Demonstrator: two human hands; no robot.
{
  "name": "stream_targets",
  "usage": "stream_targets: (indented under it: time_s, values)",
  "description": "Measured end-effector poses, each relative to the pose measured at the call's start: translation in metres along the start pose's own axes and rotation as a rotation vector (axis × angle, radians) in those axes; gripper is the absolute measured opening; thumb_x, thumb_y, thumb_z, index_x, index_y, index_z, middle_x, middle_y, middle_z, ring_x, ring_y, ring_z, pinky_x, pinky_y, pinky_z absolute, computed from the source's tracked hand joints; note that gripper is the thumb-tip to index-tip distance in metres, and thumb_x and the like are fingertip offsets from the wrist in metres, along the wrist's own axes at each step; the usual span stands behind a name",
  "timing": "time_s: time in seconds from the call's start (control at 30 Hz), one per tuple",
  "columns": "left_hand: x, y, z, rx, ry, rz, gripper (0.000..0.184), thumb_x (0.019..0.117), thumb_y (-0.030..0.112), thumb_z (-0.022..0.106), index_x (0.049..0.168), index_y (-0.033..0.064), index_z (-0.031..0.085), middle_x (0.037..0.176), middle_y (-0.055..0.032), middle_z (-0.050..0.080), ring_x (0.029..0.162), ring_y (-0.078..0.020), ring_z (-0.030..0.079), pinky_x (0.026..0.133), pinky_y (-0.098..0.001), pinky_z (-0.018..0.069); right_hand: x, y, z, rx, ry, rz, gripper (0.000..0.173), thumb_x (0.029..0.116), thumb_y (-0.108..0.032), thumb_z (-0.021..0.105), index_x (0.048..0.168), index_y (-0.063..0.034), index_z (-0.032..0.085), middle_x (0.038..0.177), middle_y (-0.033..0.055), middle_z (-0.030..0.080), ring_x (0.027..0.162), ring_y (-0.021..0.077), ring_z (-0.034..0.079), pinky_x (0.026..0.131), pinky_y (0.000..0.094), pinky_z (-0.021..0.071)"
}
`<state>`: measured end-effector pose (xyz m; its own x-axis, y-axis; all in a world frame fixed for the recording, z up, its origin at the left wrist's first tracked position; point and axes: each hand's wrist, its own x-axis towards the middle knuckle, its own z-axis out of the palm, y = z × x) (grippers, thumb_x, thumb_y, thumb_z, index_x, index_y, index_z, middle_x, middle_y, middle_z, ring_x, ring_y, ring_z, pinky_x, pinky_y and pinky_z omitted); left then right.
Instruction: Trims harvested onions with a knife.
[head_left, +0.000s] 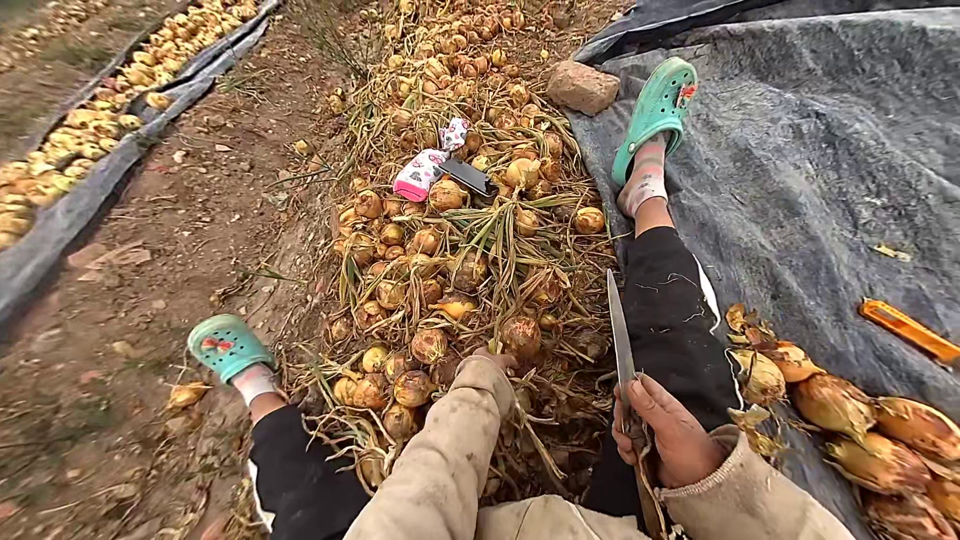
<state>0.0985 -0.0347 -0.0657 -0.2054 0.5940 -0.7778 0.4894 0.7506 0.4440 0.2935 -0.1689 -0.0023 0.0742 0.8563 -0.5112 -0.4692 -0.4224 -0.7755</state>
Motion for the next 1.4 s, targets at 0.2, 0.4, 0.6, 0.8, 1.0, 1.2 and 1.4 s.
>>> stream_targets:
  time_s: [0.2, 0.4, 0.6, 0.8, 1.0, 1.2, 1.4]
  values:
    - [-0.015, -0.01, -0.01, -0.173, -0.095, 0.069, 0.028, 0.1052, 0.014, 0.058, 0.124, -0.0074, 0.055, 0.091, -0.0105, 0.059, 0.074, -0.0128, 0.056, 0.073, -0.0292, 0.0505, 0.005, -0.002, 0.004, -0.054, 0.024, 0.088, 0.015, 0.1069, -0.016, 0.041, 0.114, -0.0063, 0.051, 0.067, 0.0009, 0.055, 0.049, 0.0094, 0.057, 0.047, 0.023, 0.0527]
    - [-0.071, -0.058, -0.036, -0.396, -0.34, 0.866, 0.026, 0.0853, -0.007, 0.054, 0.092, 0.01, 0.072, 0.084, 0.0155, 0.073, 0.08, 0.0082, 0.066, 0.077, -0.0173, 0.0563, 0.006, -0.006, 0.007, -0.247, -0.072, 0.053, 0.066, 0.0794, -0.04, 0.077, 0.127, -0.0061, 0.046, 0.084, -0.0018, 0.062, 0.061, 0.0064, 0.061, 0.056, 0.0234, 0.055]
    - [-0.097, -0.056, -0.069, -0.101, -0.397, 1.217, 0.018, 0.0974, 0.01, 0.061, 0.104, -0.0011, 0.074, 0.1, 0.0065, 0.076, 0.097, 0.01, 0.065, 0.09, -0.0165, 0.0549, -0.011, -0.005, 0.02, -0.57, -0.063, -0.485, 0.072, 0.0818, -0.071, 0.067, 0.112, -0.0065, 0.061, 0.088, -0.0044, 0.07, 0.079, 0.0, 0.067, 0.069, 0.0237, 0.059]
    - [-0.111, -0.045, -0.093, 0.352, -0.41, 1.053, 0.039, 0.0946, 0.027, 0.067, 0.114, -0.0061, 0.069, 0.102, -0.0157, 0.074, 0.095, -0.0155, 0.071, 0.09, -0.0381, 0.0575, -0.01, -0.003, 0.021, -0.561, -0.166, -0.19, 0.054, 0.0924, -0.058, 0.06, 0.117, -0.0105, 0.058, 0.08, -0.0058, 0.063, 0.058, 0.0024, 0.058, 0.054, 0.0244, 0.0519]
    - [-0.109, -0.061, -0.064, 0.327, -0.13, 1.013, 0.054, 0.0736, 0.037, 0.085, 0.106, -0.0044, 0.073, 0.095, -0.0164, 0.076, 0.093, -0.0225, 0.075, 0.087, -0.0455, 0.0595, -0.002, 0.002, 0.025, -0.259, -0.232, 0.103, 0.023, 0.1025, -0.031, 0.051, 0.11, -0.0107, 0.059, 0.072, -0.0046, 0.061, 0.051, 0.0032, 0.054, 0.047, 0.0209, 0.0472]
    - [-0.092, -0.026, -0.052, 0.184, 0.55, 1.22, 0.016, 0.0826, 0.013, 0.064, 0.079, -0.0012, 0.07, 0.069, -0.0102, 0.069, 0.065, -0.0188, 0.069, 0.063, -0.0401, 0.0571, 0.005, 0.002, 0.025, -0.071, -0.174, 0.217, 0.05, 0.1117, -0.035, 0.017, 0.082, -0.0107, 0.05, 0.05, -0.0021, 0.048, 0.038, 0.0075, 0.049, 0.04, 0.0212, 0.0445]
    - [-0.102, -0.021, -0.001, 0.41, 0.593, 1.639, 0.035, 0.0855, 0.006, 0.059, 0.116, 0.0063, 0.076, 0.073, -0.009, 0.064, 0.068, -0.0264, 0.064, 0.08, -0.0506, 0.0537, 0.016, 0.022, 0.014, 0.091, -0.245, 0.042, 0.083, 0.0671, -0.062, 0.087, 0.119, -0.0084, 0.052, 0.085, -0.0063, 0.067, 0.073, 0.0026, 0.067, 0.068, 0.0215, 0.0577]
